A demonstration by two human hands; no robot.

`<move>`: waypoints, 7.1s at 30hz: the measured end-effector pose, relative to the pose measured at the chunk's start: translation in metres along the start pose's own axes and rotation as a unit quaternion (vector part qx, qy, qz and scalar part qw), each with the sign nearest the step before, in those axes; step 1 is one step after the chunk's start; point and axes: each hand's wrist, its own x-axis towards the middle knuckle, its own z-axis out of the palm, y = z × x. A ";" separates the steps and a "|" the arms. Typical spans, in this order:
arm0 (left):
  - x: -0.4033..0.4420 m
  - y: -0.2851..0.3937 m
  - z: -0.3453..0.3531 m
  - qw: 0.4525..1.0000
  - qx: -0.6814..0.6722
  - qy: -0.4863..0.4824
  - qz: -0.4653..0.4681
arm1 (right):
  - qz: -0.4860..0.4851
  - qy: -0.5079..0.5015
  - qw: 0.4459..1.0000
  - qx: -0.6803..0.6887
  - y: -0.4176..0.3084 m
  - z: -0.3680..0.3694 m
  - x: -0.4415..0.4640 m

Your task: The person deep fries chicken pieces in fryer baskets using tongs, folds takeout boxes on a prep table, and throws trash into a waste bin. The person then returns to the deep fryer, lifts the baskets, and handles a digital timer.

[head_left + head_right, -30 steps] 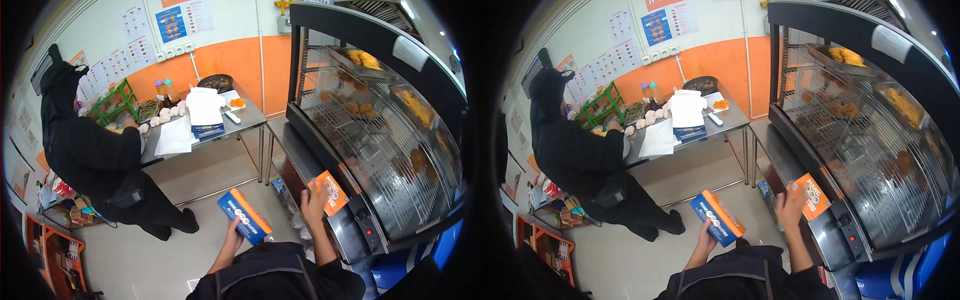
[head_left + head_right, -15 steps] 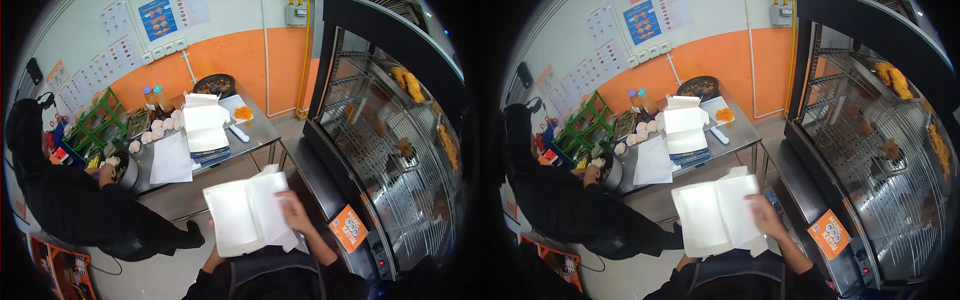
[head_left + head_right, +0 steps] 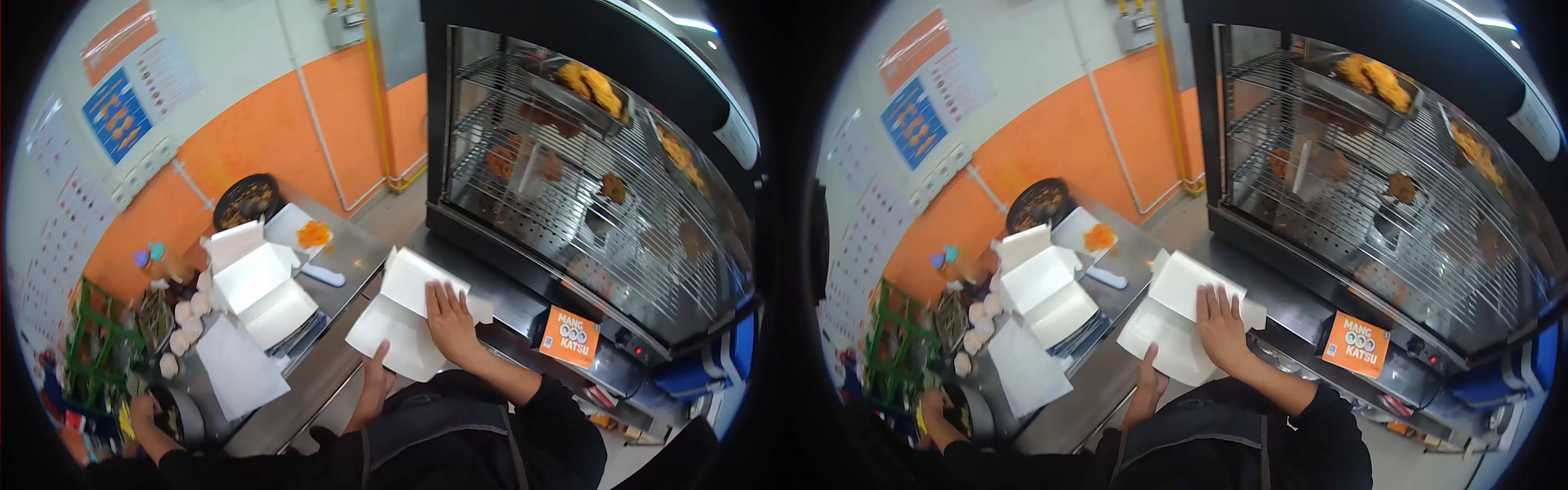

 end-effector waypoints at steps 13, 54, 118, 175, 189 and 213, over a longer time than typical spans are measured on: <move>0.147 -0.101 0.050 0.965 0.167 0.036 -0.200 | 0.341 0.119 0.932 -0.042 0.131 -0.057 -0.157; 0.074 0.015 0.135 0.958 -0.118 -0.238 -0.109 | 0.264 -0.002 0.607 0.750 0.109 -0.084 -0.060; 0.367 0.188 -0.109 0.762 0.516 0.380 0.095 | 0.215 -0.183 0.937 0.205 0.113 0.119 0.205; 0.383 0.180 -0.106 0.596 0.714 0.359 0.079 | 0.179 -0.264 0.924 0.210 0.108 0.188 0.217; 0.339 0.285 0.027 0.502 0.613 0.330 0.513 | 0.107 -0.224 0.926 0.286 0.075 0.234 0.215; 0.009 0.168 0.006 0.892 0.386 0.153 0.177 | 0.403 -0.059 0.906 0.113 0.087 0.058 -0.035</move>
